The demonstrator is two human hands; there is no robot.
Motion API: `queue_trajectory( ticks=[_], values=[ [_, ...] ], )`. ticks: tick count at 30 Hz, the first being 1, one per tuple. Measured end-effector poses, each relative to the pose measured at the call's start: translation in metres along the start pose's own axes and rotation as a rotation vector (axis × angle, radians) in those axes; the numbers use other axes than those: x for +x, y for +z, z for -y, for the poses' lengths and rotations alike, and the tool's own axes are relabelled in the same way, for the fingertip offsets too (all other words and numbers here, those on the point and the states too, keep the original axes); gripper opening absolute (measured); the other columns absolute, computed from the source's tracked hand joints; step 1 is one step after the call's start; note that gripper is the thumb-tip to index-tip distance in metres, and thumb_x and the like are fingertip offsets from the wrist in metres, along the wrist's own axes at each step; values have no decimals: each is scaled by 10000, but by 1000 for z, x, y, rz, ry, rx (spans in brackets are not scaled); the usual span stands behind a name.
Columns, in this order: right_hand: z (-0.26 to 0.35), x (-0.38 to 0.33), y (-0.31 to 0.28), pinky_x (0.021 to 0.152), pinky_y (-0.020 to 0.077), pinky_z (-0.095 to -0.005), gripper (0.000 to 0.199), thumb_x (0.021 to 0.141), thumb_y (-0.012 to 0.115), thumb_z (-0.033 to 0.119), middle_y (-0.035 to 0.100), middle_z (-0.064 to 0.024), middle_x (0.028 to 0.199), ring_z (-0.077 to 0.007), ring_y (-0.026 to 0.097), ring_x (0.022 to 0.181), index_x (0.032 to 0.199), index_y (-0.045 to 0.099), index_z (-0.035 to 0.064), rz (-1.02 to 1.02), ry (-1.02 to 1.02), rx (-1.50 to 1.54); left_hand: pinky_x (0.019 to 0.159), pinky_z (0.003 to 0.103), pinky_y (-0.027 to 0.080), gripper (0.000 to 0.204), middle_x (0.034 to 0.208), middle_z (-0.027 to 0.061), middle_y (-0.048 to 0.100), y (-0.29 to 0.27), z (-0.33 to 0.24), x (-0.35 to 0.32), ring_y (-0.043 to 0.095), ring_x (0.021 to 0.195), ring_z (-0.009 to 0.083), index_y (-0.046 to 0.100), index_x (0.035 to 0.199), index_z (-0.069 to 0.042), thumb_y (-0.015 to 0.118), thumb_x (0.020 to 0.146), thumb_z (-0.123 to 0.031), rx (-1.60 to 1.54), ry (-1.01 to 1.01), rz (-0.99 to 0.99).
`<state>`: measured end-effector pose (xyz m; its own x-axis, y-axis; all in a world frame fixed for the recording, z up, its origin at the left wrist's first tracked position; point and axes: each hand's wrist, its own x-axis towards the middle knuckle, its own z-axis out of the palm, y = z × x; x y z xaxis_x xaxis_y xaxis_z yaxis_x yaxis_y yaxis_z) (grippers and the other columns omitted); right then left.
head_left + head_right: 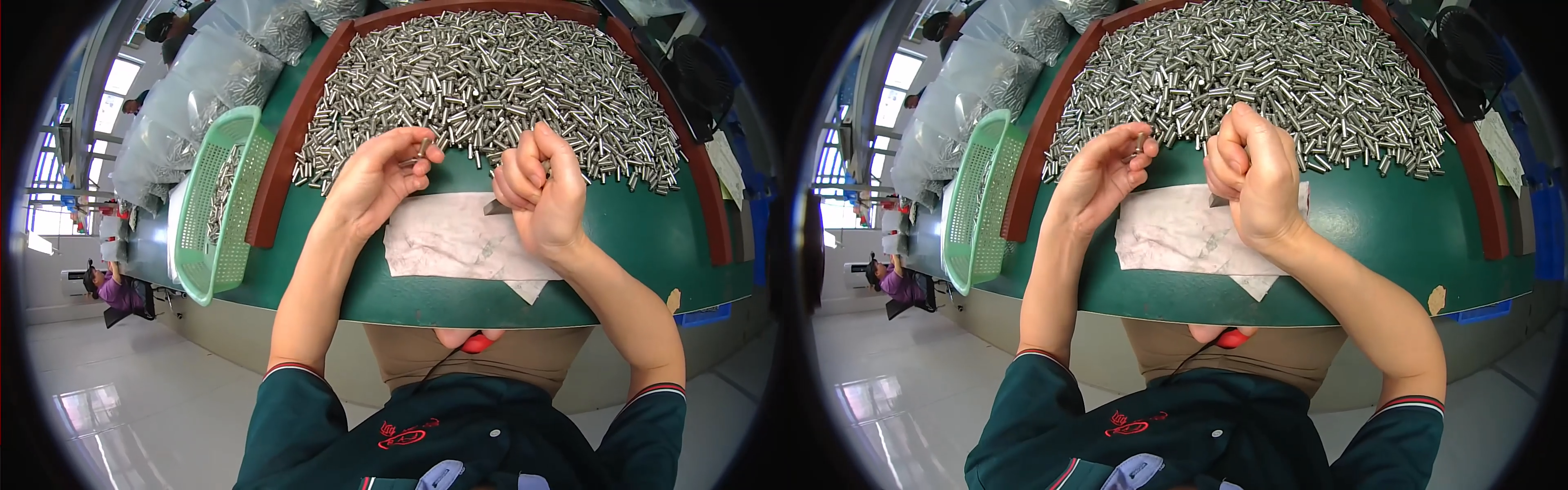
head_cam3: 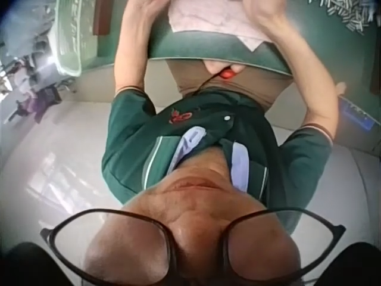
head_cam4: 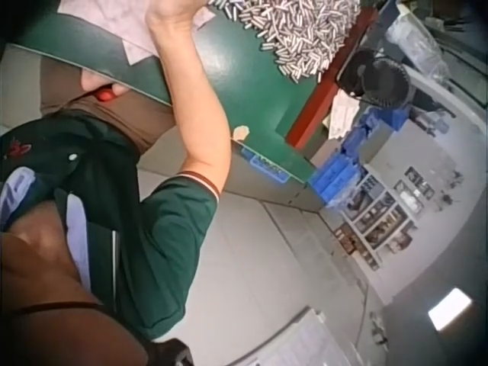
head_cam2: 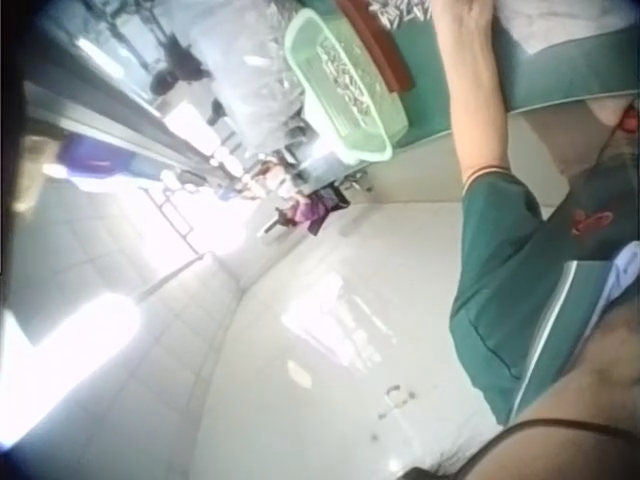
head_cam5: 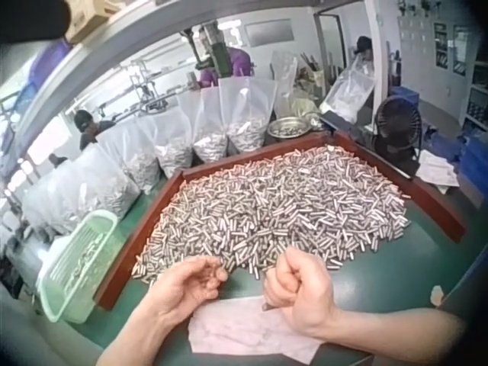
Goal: Inspecting and deburring small metal pins at an industrial workbench.
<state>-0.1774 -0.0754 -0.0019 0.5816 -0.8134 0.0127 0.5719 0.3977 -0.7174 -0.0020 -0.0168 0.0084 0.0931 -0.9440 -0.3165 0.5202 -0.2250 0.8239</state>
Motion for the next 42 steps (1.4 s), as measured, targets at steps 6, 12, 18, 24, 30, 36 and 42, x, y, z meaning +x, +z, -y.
queue_trajectory(
  ticks=[6,12,18,24,30,36,42],
  values=[
    [1,0,-1,370,135,-233,399,885,313,254,241,26,414,-64,145,376,515,277,109,9,-1,-9,454,180,271,124,571,-64,419,-1,5,8,356,511,23,557,737,-27,572,803,-132,809,361,-218],
    [1,0,2,366,137,-233,389,879,315,240,244,26,412,-64,147,371,514,278,110,5,3,-17,420,285,335,124,470,44,431,7,26,16,410,407,139,617,776,-26,663,684,-95,1490,689,-291],
    [1,1,-2,364,139,-234,393,884,316,239,246,24,412,-65,156,367,515,279,110,7,-3,-23,444,305,380,91,498,88,502,11,29,8,478,419,190,628,763,-28,641,691,-83,1513,746,-198],
    [1,0,-1,362,140,-235,395,886,321,242,246,24,412,-67,156,365,517,279,108,8,1,-5,446,291,377,85,508,89,507,10,27,6,469,432,165,634,760,-21,640,690,-70,1495,736,-187],
    [2,0,-1,362,144,-238,396,888,322,249,247,25,413,-68,162,364,520,282,110,20,0,-2,446,291,376,86,505,95,494,11,26,5,456,427,158,636,763,-24,640,689,-68,1480,740,-185],
    [2,1,-1,361,144,-238,387,881,322,236,248,27,412,-68,165,363,516,280,113,11,-9,-19,451,176,263,97,557,-80,423,11,19,2,329,522,-2,590,772,18,583,755,-77,1077,345,-112],
    [2,1,-1,361,144,-235,379,874,326,228,251,26,412,-66,168,365,516,280,113,20,4,-14,448,181,269,111,545,-75,420,9,20,0,330,514,4,590,758,24,585,756,-87,1053,273,-80]
  ],
)
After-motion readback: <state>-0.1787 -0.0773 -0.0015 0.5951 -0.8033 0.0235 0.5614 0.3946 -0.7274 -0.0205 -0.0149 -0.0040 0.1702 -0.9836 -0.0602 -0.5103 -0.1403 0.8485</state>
